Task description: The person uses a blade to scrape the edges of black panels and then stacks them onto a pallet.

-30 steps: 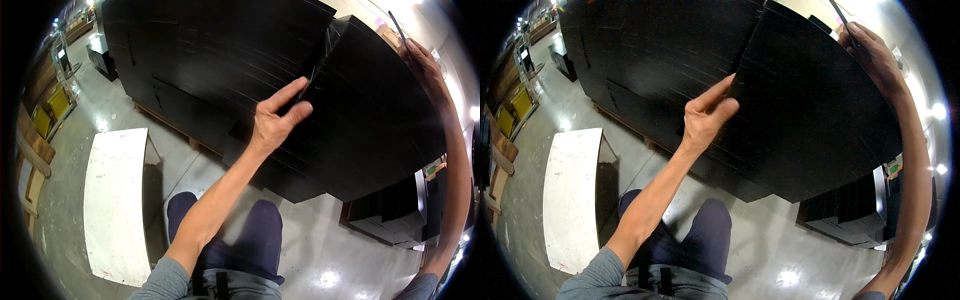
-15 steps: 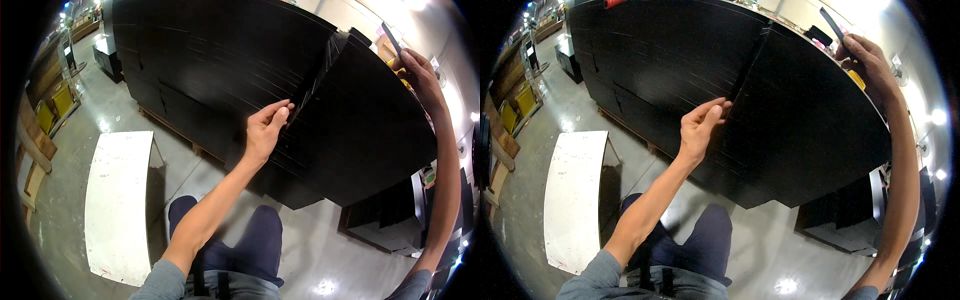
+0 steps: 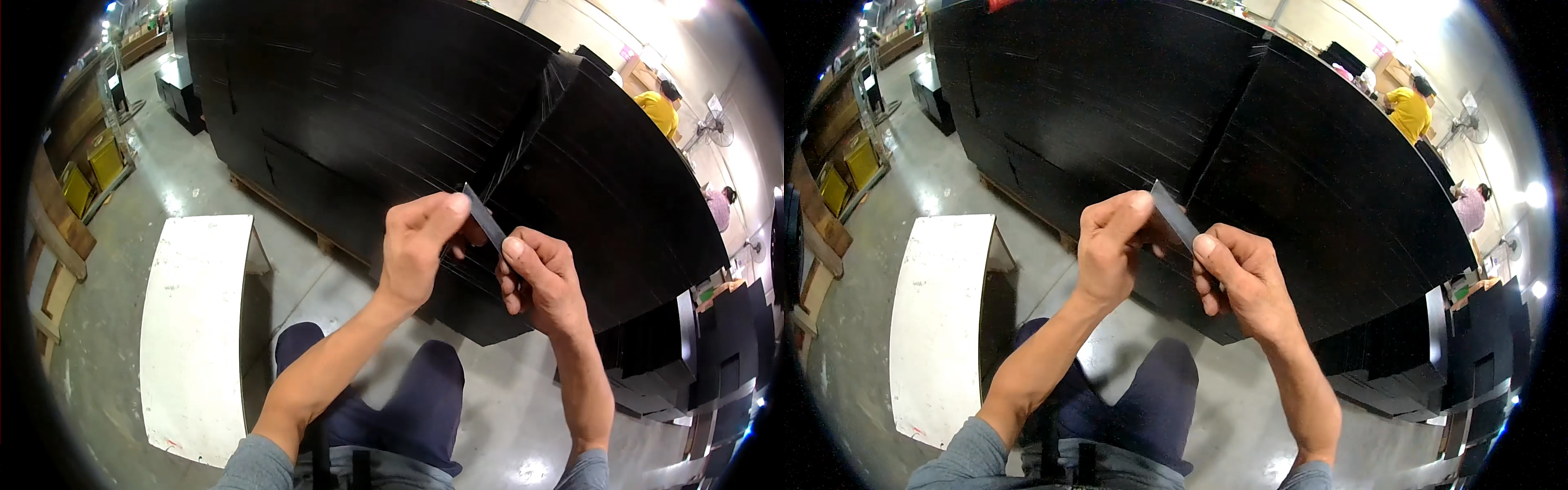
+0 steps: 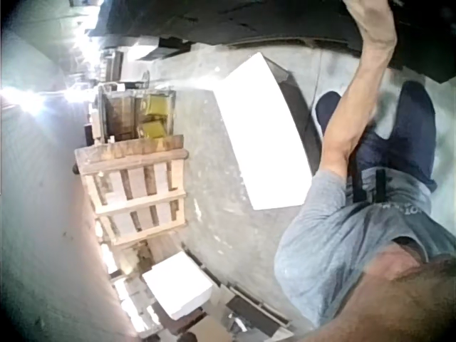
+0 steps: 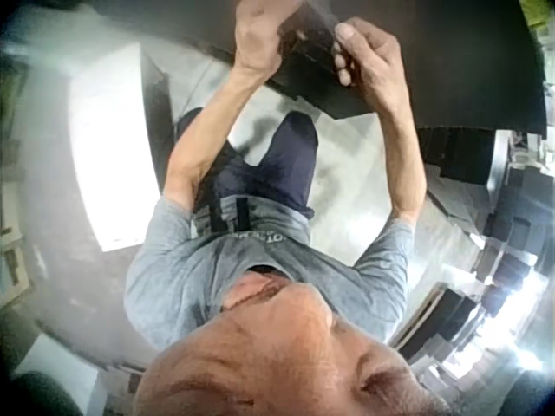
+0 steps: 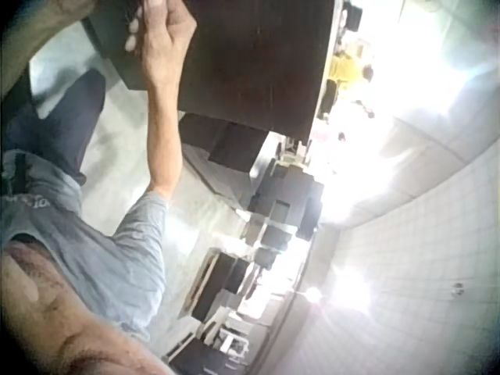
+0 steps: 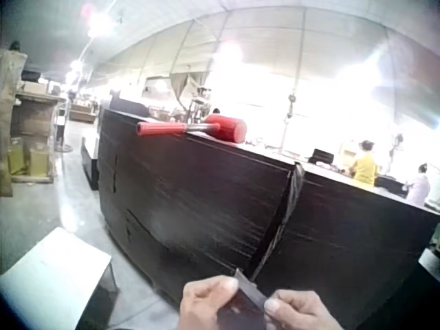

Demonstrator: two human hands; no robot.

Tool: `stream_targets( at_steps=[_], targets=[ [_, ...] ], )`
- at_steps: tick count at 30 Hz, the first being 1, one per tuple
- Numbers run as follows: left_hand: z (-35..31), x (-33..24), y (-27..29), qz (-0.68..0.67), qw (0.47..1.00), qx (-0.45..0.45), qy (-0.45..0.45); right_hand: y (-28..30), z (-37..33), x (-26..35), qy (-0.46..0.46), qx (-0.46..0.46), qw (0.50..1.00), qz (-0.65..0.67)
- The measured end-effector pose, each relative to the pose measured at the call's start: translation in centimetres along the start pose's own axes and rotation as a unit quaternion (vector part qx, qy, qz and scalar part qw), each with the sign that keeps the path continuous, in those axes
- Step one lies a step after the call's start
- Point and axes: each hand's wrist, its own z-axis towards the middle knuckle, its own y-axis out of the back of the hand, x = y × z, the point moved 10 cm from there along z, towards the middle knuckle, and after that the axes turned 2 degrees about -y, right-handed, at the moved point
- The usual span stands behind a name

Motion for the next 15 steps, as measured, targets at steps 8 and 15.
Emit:
stream_targets(
  at_steps=[8,15],
  targets=[
    [1.2,2.3,-0.1,0.008,0.999,-0.015,0.047,1.0,1.5,-2.1,-0.005,-0.018,1.000,0.021],
    [3.2,1.4,0.9,0.036,0.994,-0.097,0.019,0.6,2.2,-3.2,0.021,-0.040,0.977,0.210]
  ],
)
